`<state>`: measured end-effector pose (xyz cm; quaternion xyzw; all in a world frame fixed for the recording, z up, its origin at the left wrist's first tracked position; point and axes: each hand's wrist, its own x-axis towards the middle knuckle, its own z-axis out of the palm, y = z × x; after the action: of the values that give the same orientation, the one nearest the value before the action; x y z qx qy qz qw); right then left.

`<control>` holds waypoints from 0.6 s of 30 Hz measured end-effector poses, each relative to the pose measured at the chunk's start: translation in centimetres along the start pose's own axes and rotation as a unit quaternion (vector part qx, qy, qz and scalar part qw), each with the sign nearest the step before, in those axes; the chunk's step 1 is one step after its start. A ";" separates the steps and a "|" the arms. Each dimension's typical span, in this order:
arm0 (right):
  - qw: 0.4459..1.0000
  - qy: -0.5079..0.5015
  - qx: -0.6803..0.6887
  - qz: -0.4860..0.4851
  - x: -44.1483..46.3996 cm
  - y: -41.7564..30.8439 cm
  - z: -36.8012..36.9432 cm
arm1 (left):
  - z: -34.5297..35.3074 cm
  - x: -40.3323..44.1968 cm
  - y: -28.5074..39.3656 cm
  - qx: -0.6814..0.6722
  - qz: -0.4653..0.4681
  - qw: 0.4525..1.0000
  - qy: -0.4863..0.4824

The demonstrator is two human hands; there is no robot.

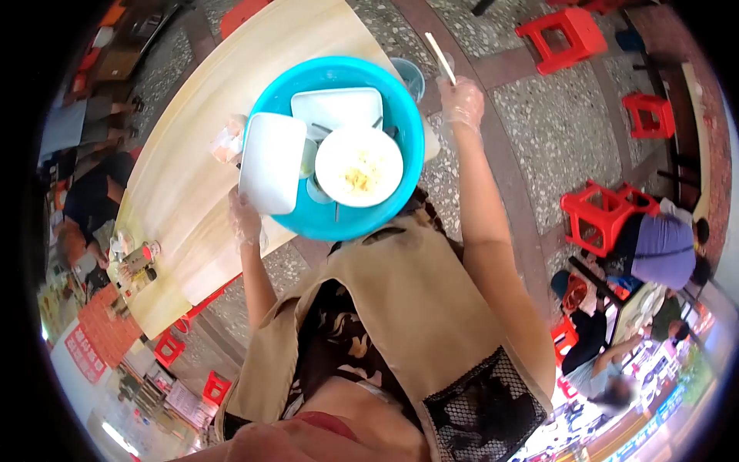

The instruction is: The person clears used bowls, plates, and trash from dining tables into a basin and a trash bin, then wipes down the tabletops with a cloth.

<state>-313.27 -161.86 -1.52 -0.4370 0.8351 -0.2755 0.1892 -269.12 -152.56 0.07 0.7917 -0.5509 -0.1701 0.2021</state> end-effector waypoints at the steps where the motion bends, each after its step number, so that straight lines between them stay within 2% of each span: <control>1: 0.998 -0.055 -0.032 -0.017 2.6 1.0 2.0 | -0.2 -0.3 0.6 -0.003 -0.012 1.000 -0.004; 2: 0.991 -0.112 -0.067 -0.032 4.8 2.3 4.3 | -0.1 -0.7 1.0 -0.004 -0.025 1.000 -0.013; 3: 0.990 -0.114 -0.077 -0.013 6.5 4.0 6.8 | 0.2 -0.9 0.2 -0.012 -0.033 0.999 -0.010; 6: 0.986 -0.142 -0.076 -0.034 9.1 5.1 6.5 | -0.4 -1.7 2.2 0.068 -0.061 0.996 0.003; 7: 0.976 -0.161 -0.129 -0.067 9.5 5.4 6.2 | -0.5 -2.0 2.3 0.071 -0.068 0.995 0.003; 10: 0.964 -0.205 -0.147 -0.079 11.1 7.8 7.6 | -0.6 -2.4 3.1 0.032 -0.088 0.995 0.021; 11: 0.946 -0.288 -0.136 -0.050 12.4 7.7 8.8 | -0.8 -2.4 3.5 0.057 -0.061 0.996 0.023; 12: 0.939 -0.308 -0.137 -0.066 12.7 6.3 9.3 | -1.1 -2.7 3.6 0.085 -0.041 0.995 0.026; 14: 0.935 -0.303 -0.183 -0.019 12.4 0.8 8.7 | -1.1 -3.4 2.7 0.097 -0.027 0.994 0.040; 16: 0.983 -0.088 -0.063 -0.147 13.0 1.0 10.7 | -1.9 -4.1 4.0 0.138 -0.088 0.986 0.027; 17: 0.982 -0.094 -0.060 -0.150 12.6 1.1 11.2 | -1.9 -4.4 4.0 0.142 -0.094 0.985 0.030; 18: 0.982 -0.083 0.054 -0.158 11.8 0.5 10.4 | -1.7 -4.7 3.8 0.121 -0.072 0.989 0.049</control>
<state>-314.25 -174.50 -10.77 -0.5738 0.7208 -0.3097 0.2350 -272.90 -149.11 3.67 0.8553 -0.4984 -0.0770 0.1186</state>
